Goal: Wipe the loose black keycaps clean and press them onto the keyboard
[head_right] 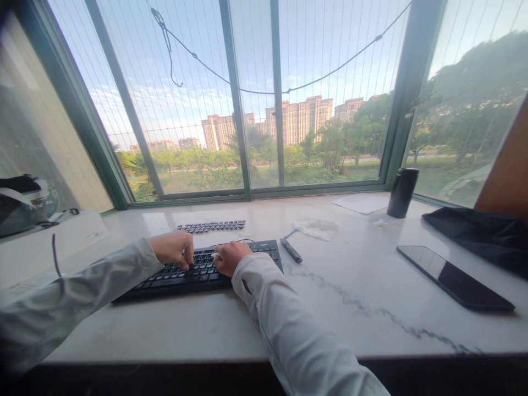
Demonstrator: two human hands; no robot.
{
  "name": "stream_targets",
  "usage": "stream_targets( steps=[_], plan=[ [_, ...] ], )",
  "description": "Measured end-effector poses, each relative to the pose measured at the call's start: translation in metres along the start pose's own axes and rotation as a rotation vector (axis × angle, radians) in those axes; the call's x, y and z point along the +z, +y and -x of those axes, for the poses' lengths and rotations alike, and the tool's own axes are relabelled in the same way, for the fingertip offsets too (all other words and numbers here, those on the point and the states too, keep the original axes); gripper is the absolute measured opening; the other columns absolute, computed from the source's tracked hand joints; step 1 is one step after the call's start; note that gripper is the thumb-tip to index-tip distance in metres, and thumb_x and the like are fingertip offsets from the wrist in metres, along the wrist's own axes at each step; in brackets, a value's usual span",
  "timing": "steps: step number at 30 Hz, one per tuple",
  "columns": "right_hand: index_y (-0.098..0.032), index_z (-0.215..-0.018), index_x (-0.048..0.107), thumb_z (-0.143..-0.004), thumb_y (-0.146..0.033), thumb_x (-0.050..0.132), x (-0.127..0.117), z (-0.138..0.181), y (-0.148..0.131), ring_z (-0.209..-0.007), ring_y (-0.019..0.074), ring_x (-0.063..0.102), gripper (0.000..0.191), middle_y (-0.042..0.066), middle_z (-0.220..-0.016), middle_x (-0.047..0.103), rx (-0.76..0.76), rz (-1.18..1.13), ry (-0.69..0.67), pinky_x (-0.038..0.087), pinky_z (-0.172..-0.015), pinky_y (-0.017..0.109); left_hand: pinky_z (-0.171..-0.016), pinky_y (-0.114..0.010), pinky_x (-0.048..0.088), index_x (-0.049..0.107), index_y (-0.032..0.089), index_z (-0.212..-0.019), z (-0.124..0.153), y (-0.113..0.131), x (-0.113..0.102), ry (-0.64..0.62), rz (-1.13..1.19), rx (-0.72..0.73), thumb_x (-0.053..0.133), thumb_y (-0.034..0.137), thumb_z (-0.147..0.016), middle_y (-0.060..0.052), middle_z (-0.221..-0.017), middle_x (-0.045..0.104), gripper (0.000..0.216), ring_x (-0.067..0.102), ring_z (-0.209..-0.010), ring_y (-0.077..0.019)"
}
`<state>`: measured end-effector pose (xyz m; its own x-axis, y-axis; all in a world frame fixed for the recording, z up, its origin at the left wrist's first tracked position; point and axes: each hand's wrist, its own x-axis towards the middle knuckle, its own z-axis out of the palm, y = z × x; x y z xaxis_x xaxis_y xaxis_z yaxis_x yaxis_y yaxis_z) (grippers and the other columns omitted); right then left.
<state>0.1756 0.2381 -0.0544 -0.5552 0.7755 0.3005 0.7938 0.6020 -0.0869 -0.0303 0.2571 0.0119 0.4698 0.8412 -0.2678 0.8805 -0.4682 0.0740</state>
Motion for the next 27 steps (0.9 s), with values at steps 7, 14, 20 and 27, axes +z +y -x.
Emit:
stream_targets(
  steps=[7,14,20,27],
  plan=[
    [-0.024,-0.096,0.062,-0.085,-0.033,0.035,0.0,0.001,-0.001,-0.079,0.0188,0.062,0.031,0.005,-0.089,0.068,-0.007,0.002,0.0,0.042,-0.067,0.028,-0.066,-0.02,0.044,0.074,0.028,-0.075,0.001,-0.003,0.0,-0.012,0.024,0.015,0.073,0.034,-0.055,0.002,-0.073,0.072,0.02,0.065,-0.071,-0.0147],
    [-0.024,-0.097,0.063,-0.084,-0.034,0.035,0.0,0.001,0.0,-0.079,0.0194,0.062,0.033,0.006,-0.087,0.067,-0.008,-0.008,0.007,0.042,-0.068,0.028,-0.066,-0.021,0.044,0.074,0.026,-0.075,0.002,-0.003,0.001,0.013,0.031,0.03,0.07,0.037,-0.059,0.0,-0.073,0.072,0.02,0.065,-0.072,-0.0149],
    [-0.024,-0.098,0.062,-0.085,-0.033,0.034,-0.001,0.001,-0.001,-0.079,0.02,0.061,0.033,0.007,-0.088,0.067,-0.008,-0.004,-0.012,0.041,-0.067,0.029,-0.058,-0.02,0.043,0.074,0.023,-0.071,-0.004,-0.005,0.002,-0.004,0.076,-0.004,0.075,0.04,-0.052,0.001,-0.068,0.071,0.026,0.064,-0.065,-0.0142],
    [-0.024,-0.098,0.062,-0.085,-0.032,0.036,-0.003,0.0,-0.001,-0.08,0.0205,0.062,0.031,0.007,-0.086,0.067,-0.002,-0.004,-0.02,0.041,-0.068,0.029,-0.059,-0.02,0.041,0.074,0.023,-0.069,-0.008,-0.011,0.003,-0.004,0.108,-0.052,0.076,0.046,-0.047,0.001,-0.065,0.07,0.032,0.063,-0.064,-0.0138]
  ],
)
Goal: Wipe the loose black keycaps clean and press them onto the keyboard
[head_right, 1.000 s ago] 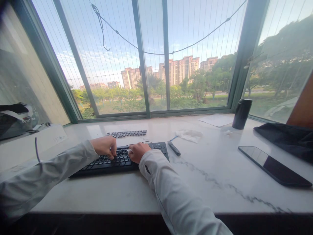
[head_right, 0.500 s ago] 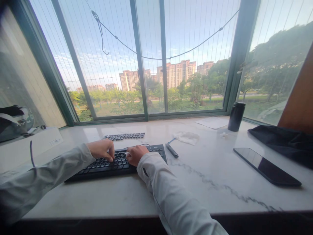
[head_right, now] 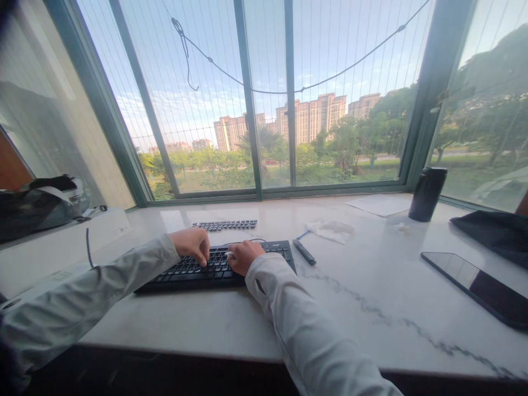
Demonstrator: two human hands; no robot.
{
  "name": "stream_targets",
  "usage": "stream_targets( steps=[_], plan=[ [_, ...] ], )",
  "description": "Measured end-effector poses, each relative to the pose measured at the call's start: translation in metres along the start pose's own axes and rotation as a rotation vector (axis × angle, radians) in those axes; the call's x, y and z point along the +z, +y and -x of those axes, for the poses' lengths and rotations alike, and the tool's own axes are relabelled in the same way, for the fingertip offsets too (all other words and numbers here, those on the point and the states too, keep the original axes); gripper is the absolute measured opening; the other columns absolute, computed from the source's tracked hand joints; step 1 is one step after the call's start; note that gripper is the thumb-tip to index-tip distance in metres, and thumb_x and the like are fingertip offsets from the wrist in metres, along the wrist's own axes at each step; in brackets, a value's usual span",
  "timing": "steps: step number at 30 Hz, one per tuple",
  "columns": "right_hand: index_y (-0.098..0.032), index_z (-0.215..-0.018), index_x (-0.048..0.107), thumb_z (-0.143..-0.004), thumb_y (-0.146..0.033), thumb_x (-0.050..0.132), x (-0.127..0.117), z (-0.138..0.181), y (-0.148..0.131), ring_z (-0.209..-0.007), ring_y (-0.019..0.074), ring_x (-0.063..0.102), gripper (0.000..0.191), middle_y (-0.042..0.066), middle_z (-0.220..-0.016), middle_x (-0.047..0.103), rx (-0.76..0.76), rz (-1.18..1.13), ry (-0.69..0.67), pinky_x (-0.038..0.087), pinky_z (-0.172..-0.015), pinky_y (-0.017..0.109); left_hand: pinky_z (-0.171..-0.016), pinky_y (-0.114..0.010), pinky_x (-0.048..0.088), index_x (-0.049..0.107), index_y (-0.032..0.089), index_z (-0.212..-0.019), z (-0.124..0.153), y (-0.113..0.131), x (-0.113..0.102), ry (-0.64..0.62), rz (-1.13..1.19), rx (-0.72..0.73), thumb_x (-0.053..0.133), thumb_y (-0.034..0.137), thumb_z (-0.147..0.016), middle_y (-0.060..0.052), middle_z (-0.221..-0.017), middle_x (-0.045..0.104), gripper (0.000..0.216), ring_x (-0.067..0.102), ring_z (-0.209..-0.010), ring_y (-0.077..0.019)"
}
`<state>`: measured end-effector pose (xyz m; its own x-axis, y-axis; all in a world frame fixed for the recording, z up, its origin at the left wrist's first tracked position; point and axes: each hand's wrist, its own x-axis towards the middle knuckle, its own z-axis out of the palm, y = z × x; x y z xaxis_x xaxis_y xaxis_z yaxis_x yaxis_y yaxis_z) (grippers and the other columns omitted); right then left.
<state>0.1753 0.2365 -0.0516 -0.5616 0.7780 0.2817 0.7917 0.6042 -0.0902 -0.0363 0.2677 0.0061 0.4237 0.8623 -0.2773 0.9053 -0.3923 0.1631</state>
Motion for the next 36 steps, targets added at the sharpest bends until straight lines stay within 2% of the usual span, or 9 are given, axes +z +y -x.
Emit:
stream_targets(
  steps=[3,6,11,18,26,31,36],
  plan=[
    [-0.025,-0.1,0.062,-0.085,-0.032,0.037,-0.003,0.002,-0.003,-0.081,0.021,0.063,0.03,0.007,-0.088,0.068,-0.041,-0.017,0.029,0.041,-0.069,0.03,-0.059,-0.02,0.04,0.073,0.023,-0.066,-0.005,-0.002,0.0,-0.02,0.001,0.0,0.078,0.044,-0.046,0.002,-0.063,0.07,0.029,0.062,-0.063,-0.0134],
    [-0.03,-0.108,0.059,-0.084,-0.03,0.038,-0.006,0.005,-0.01,-0.085,0.021,0.063,0.032,0.004,-0.094,0.068,-0.145,-0.042,0.06,0.041,-0.071,0.03,-0.058,-0.02,0.039,0.073,0.023,-0.066,-0.009,-0.005,0.0,-0.048,0.006,0.01,0.078,0.046,-0.043,0.002,-0.061,0.069,0.033,0.061,-0.062,-0.0128],
    [-0.035,-0.124,0.049,-0.08,-0.028,0.042,-0.005,0.007,-0.024,-0.089,0.0232,0.063,0.045,0.004,-0.101,0.068,-0.286,0.002,0.014,0.041,-0.07,0.031,-0.054,-0.022,0.036,0.073,0.018,-0.066,-0.01,-0.011,0.002,-0.009,0.001,0.015,0.077,0.051,-0.042,-0.001,-0.059,0.067,0.041,0.058,-0.059,-0.0132],
    [-0.033,-0.131,0.043,-0.083,-0.033,0.038,-0.004,0.006,-0.036,-0.083,0.0237,0.064,0.048,0.008,-0.095,0.068,-0.242,0.072,-0.036,0.041,-0.069,0.032,-0.056,-0.022,0.035,0.073,0.021,-0.065,-0.014,-0.023,0.006,-0.021,0.019,-0.027,0.076,0.055,-0.041,0.002,-0.057,0.065,0.042,0.056,-0.061,-0.0126],
    [-0.034,-0.128,0.046,-0.084,-0.031,0.038,-0.001,0.003,-0.035,-0.082,0.0233,0.064,0.045,0.009,-0.093,0.068,-0.214,0.099,-0.044,0.041,-0.067,0.031,-0.057,-0.021,0.035,0.072,0.02,-0.066,-0.014,-0.03,0.011,-0.02,0.103,0.007,0.076,0.054,-0.044,0.002,-0.06,0.066,0.04,0.056,-0.064,-0.0123],
    [-0.034,-0.127,0.047,-0.086,-0.033,0.034,0.0,0.003,-0.034,-0.084,0.0229,0.063,0.043,0.008,-0.094,0.068,-0.233,0.094,-0.045,0.04,-0.069,0.032,-0.056,-0.021,0.033,0.072,0.02,-0.066,-0.012,-0.029,0.011,-0.016,0.103,0.03,0.076,0.051,-0.046,0.003,-0.059,0.066,0.037,0.055,-0.063,-0.0116],
    [-0.032,-0.12,0.054,-0.085,-0.031,0.037,-0.002,0.002,-0.035,-0.083,0.0229,0.063,0.039,0.008,-0.091,0.068,-0.272,0.104,-0.038,0.039,-0.069,0.032,-0.054,-0.021,0.033,0.071,0.02,-0.065,-0.012,-0.029,0.01,-0.01,0.082,0.054,0.076,0.048,-0.048,0.003,-0.058,0.065,0.033,0.055,-0.062,-0.011]
  ],
)
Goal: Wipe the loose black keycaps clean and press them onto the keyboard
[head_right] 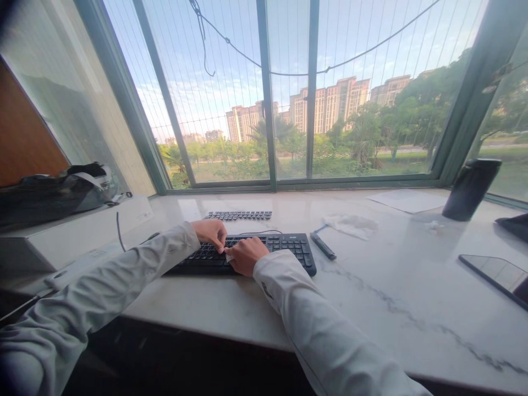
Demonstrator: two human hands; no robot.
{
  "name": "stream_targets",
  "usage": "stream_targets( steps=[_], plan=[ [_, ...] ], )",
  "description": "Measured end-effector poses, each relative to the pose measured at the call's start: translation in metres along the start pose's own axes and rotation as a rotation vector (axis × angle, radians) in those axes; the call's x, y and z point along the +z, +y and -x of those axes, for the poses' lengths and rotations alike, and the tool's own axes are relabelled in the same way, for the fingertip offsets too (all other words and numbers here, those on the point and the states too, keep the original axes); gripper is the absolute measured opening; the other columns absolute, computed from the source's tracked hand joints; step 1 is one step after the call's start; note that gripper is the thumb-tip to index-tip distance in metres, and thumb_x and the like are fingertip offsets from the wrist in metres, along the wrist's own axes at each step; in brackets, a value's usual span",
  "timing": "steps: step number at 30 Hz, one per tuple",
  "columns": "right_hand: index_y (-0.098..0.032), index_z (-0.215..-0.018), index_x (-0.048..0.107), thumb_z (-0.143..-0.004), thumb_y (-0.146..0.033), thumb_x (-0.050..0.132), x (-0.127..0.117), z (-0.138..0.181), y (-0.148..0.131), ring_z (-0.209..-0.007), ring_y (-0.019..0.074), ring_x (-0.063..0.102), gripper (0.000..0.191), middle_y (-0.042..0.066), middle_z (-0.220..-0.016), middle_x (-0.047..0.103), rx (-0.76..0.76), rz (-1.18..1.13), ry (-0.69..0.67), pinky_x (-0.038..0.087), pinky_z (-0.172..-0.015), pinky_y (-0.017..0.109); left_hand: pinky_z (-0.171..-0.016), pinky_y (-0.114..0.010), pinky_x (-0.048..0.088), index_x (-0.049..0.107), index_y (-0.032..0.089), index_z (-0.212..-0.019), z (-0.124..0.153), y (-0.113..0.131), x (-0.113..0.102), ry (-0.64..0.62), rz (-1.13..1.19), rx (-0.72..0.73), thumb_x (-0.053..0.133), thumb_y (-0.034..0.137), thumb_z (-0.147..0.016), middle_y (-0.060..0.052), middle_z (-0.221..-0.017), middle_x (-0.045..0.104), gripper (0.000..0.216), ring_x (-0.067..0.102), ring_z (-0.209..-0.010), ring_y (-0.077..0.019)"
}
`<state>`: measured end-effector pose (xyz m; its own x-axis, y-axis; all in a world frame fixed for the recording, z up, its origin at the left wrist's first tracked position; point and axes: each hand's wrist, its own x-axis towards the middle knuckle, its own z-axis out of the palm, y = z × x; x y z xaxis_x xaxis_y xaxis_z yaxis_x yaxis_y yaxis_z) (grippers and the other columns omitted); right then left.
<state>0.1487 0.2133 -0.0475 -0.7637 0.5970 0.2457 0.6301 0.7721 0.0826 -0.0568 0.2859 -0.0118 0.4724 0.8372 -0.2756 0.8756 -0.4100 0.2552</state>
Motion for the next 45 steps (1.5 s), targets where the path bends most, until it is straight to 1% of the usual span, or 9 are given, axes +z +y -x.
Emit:
stream_targets(
  steps=[6,12,20,27,31,34,38,42,45],
  plan=[
    [-0.027,-0.114,0.058,-0.083,-0.028,0.04,-0.002,-0.004,-0.002,-0.081,0.0238,0.063,0.036,0.008,-0.091,0.067,-0.051,0.053,0.012,0.039,-0.068,0.033,-0.055,-0.02,0.034,0.07,0.02,-0.062,-0.005,0.0,-0.001,-0.039,-0.026,-0.027,0.077,0.049,-0.045,0.004,-0.055,0.063,0.034,0.054,-0.06,-0.0102],
    [-0.024,-0.112,0.059,-0.084,-0.03,0.04,-0.003,-0.004,-0.003,-0.079,0.0245,0.063,0.034,0.008,-0.09,0.067,-0.063,0.083,0.012,0.04,-0.067,0.034,-0.057,-0.02,0.035,0.07,0.02,-0.063,-0.004,0.002,-0.003,-0.063,-0.032,-0.019,0.075,0.05,-0.048,0.003,-0.059,0.066,0.034,0.056,-0.063,-0.011],
    [-0.022,-0.111,0.057,-0.085,-0.029,0.041,-0.005,-0.005,-0.005,-0.081,0.0229,0.062,0.032,0.01,-0.091,0.067,-0.087,0.129,-0.043,0.039,-0.069,0.033,-0.055,-0.019,0.035,0.07,0.02,-0.062,0.002,0.005,-0.002,-0.013,-0.02,0.042,0.076,0.047,-0.049,0.002,-0.06,0.067,0.031,0.058,-0.063,-0.0114],
    [-0.017,-0.1,0.06,-0.086,-0.03,0.039,-0.005,-0.006,-0.006,-0.076,0.0233,0.063,0.029,0.01,-0.086,0.067,-0.106,0.132,-0.009,0.039,-0.065,0.032,-0.055,-0.02,0.035,0.07,0.02,-0.062,0.002,0.005,0.0,0.007,-0.083,0.076,0.074,0.049,-0.053,0.003,-0.06,0.067,0.031,0.057,-0.062,-0.0111],
    [-0.017,-0.102,0.06,-0.086,-0.03,0.04,-0.006,-0.007,-0.007,-0.078,0.023,0.063,0.029,0.011,-0.086,0.067,-0.105,0.128,-0.023,0.039,-0.066,0.031,-0.056,-0.019,0.035,0.07,0.02,-0.064,0.003,0.005,-0.002,-0.001,-0.083,0.109,0.073,0.045,-0.055,0.003,-0.061,0.067,0.027,0.057,-0.063,-0.011],
    [-0.016,-0.104,0.06,-0.087,-0.031,0.039,-0.007,-0.007,-0.007,-0.078,0.0228,0.063,0.031,0.012,-0.085,0.067,-0.11,0.131,-0.03,0.039,-0.066,0.031,-0.055,-0.018,0.034,0.069,0.02,-0.064,0.002,0.005,-0.003,-0.014,-0.087,0.119,0.072,0.045,-0.056,0.003,-0.06,0.066,0.027,0.057,-0.063,-0.0109],
    [-0.016,-0.099,0.063,-0.088,-0.03,0.036,-0.006,-0.008,-0.006,-0.077,0.0235,0.063,0.032,0.011,-0.083,0.067,-0.118,0.141,-0.015,0.039,-0.065,0.032,-0.055,-0.019,0.033,0.069,0.019,-0.064,-0.002,0.005,-0.004,-0.036,-0.092,0.109,0.073,0.045,-0.054,0.003,-0.06,0.066,0.028,0.056,-0.063,-0.0111],
    [-0.017,-0.105,0.061,-0.089,-0.03,0.036,-0.007,-0.009,-0.005,-0.08,0.0227,0.063,0.033,0.012,-0.085,0.067,-0.127,0.135,-0.024,0.039,-0.068,0.032,-0.056,-0.019,0.034,0.069,0.019,-0.064,-0.007,0.003,-0.005,-0.087,-0.063,0.106,0.075,0.044,-0.052,0.003,-0.06,0.066,0.028,0.056,-0.063,-0.0114],
    [-0.016,-0.098,0.063,-0.089,-0.029,0.036,-0.008,-0.01,-0.006,-0.081,0.0226,0.063,0.031,0.012,-0.085,0.067,-0.129,0.137,-0.029,0.04,-0.069,0.033,-0.056,-0.02,0.034,0.069,0.019,-0.064,-0.011,0.002,-0.006,-0.121,-0.05,0.105,0.075,0.043,-0.052,0.003,-0.059,0.066,0.028,0.056,-0.061,-0.0113]
  ],
)
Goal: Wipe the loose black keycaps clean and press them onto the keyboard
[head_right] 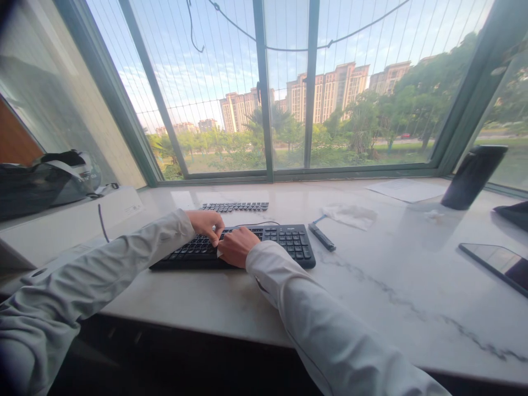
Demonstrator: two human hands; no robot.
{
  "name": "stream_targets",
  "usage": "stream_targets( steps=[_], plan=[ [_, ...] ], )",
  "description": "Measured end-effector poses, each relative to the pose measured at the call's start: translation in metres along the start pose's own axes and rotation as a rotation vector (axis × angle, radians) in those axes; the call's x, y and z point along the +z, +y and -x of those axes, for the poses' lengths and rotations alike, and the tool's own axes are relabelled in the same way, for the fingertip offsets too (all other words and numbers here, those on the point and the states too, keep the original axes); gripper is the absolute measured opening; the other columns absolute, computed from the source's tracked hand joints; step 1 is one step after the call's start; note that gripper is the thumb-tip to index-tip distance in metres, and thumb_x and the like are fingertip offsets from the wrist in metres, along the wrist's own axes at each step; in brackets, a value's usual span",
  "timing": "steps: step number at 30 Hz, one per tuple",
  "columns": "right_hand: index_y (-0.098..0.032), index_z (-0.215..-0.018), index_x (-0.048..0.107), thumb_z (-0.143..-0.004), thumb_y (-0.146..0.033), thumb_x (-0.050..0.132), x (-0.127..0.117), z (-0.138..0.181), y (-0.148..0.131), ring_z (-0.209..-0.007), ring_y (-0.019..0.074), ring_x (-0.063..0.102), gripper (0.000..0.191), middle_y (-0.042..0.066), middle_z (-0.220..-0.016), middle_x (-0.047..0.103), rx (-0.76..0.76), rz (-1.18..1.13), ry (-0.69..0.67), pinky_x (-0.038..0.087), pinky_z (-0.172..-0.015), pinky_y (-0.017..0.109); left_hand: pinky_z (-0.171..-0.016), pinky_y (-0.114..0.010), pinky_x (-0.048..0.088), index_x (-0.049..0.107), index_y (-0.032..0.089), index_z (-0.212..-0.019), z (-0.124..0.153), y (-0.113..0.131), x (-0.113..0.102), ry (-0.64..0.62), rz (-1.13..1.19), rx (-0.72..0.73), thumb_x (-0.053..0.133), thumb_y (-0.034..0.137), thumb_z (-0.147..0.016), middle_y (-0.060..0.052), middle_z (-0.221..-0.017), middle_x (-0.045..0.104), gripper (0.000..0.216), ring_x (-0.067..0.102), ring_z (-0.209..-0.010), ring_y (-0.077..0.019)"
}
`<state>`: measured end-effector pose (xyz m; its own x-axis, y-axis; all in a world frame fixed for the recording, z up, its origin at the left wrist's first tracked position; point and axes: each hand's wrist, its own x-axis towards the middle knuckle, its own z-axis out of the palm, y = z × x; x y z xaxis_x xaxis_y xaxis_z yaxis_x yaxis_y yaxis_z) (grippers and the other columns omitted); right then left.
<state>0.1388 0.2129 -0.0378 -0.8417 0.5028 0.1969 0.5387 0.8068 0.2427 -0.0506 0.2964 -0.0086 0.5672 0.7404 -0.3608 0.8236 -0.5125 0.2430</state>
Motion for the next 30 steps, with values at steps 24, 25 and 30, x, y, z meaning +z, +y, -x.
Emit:
stream_targets(
  steps=[24,25,30],
  plan=[
    [-0.019,-0.094,0.063,-0.086,-0.03,0.036,0.005,0.016,0.051,-0.085,0.023,0.062,0.03,0.011,-0.091,0.067,0.554,-0.053,0.076,0.04,-0.069,0.033,-0.07,-0.023,0.037,0.071,0.021,-0.082,-0.005,-0.046,-0.015,0.662,-0.173,-0.195,0.056,0.056,-0.07,-0.004,-0.08,0.069,0.04,0.057,-0.079,-0.0166],
    [-0.019,-0.092,0.063,-0.085,-0.031,0.036,0.007,0.017,0.053,-0.085,0.0231,0.062,0.03,0.01,-0.091,0.067,0.574,-0.058,0.077,0.04,-0.068,0.033,-0.071,-0.024,0.037,0.071,0.021,-0.082,-0.015,-0.047,-0.016,0.659,-0.261,-0.207,0.055,0.053,-0.072,-0.004,-0.082,0.069,0.038,0.058,-0.08,-0.0171],
    [-0.019,-0.085,0.065,-0.083,-0.03,0.037,0.017,0.02,0.061,-0.082,0.0229,0.062,0.03,0.01,-0.088,0.067,0.616,-0.071,0.08,0.04,-0.067,0.033,-0.07,-0.027,0.039,0.07,0.016,-0.071,-0.059,-0.05,-0.005,0.596,-0.459,-0.214,0.06,0.036,-0.067,-0.01,-0.085,0.066,0.022,0.058,-0.08,-0.0214]
  ],
)
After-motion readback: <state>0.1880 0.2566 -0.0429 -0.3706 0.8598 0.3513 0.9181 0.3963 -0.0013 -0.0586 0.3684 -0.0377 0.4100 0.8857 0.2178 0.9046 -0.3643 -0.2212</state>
